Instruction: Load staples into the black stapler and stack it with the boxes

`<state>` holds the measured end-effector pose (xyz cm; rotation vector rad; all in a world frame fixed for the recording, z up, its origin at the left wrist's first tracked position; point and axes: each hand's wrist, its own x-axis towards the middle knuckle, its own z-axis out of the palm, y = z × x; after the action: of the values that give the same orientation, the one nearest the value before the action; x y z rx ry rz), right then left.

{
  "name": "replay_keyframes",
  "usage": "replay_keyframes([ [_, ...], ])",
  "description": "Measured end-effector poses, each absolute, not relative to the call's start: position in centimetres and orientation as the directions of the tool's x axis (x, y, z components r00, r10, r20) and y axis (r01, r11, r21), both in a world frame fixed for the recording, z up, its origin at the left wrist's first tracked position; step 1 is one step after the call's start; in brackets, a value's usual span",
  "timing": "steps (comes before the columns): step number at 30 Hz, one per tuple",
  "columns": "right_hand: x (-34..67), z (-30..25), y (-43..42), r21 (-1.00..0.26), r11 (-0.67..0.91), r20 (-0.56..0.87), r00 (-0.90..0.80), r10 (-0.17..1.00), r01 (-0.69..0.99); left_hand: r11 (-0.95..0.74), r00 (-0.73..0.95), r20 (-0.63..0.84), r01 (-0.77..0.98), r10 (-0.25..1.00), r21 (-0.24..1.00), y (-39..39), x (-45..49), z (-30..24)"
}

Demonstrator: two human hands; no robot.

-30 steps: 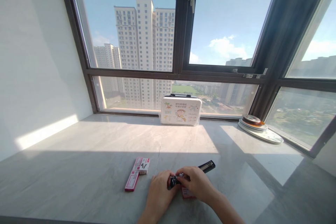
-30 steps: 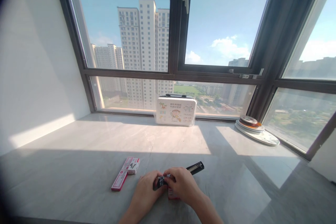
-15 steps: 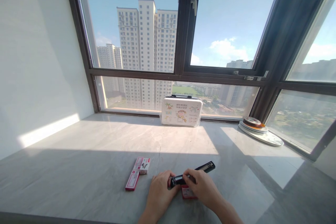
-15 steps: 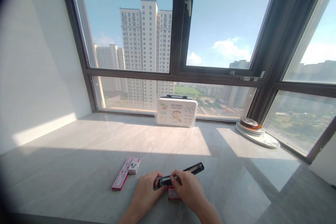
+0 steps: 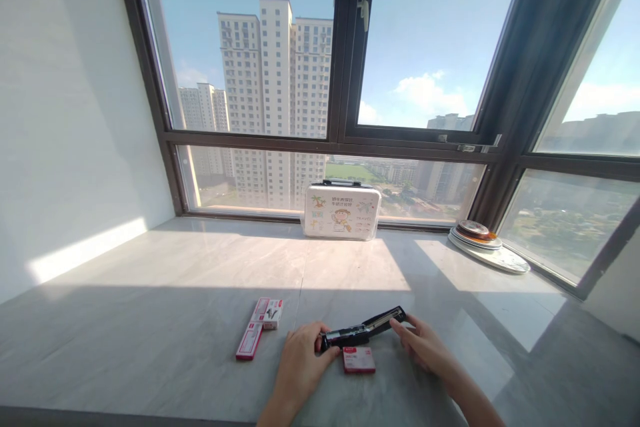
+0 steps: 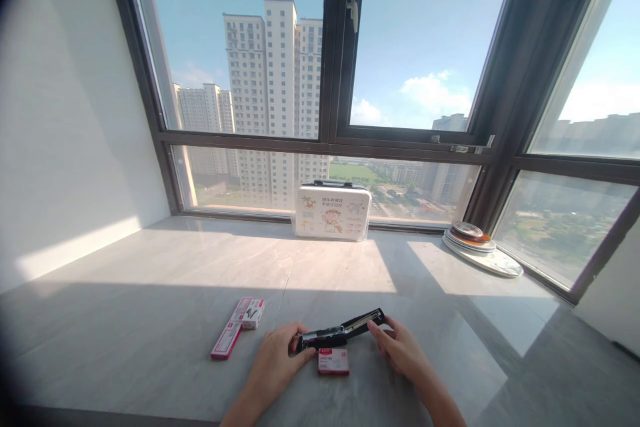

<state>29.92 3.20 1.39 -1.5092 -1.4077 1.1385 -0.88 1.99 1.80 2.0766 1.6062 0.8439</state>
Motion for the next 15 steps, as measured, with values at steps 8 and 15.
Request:
replay_keyframes([
  [8,23.0,5.1,4.6,-0.929,0.262,0.237,-0.123,0.964,0.263,-0.281,0.181,0.221,0.731,0.958,0.621,1.6,-0.9,2.5],
  [15,19.9,6.0,3.6,-0.73,0.335,0.286,-0.179,0.941,0.595,-0.272,0.179,0.211,0.746,0.961,0.608,1.8,-1.0,2.2],
])
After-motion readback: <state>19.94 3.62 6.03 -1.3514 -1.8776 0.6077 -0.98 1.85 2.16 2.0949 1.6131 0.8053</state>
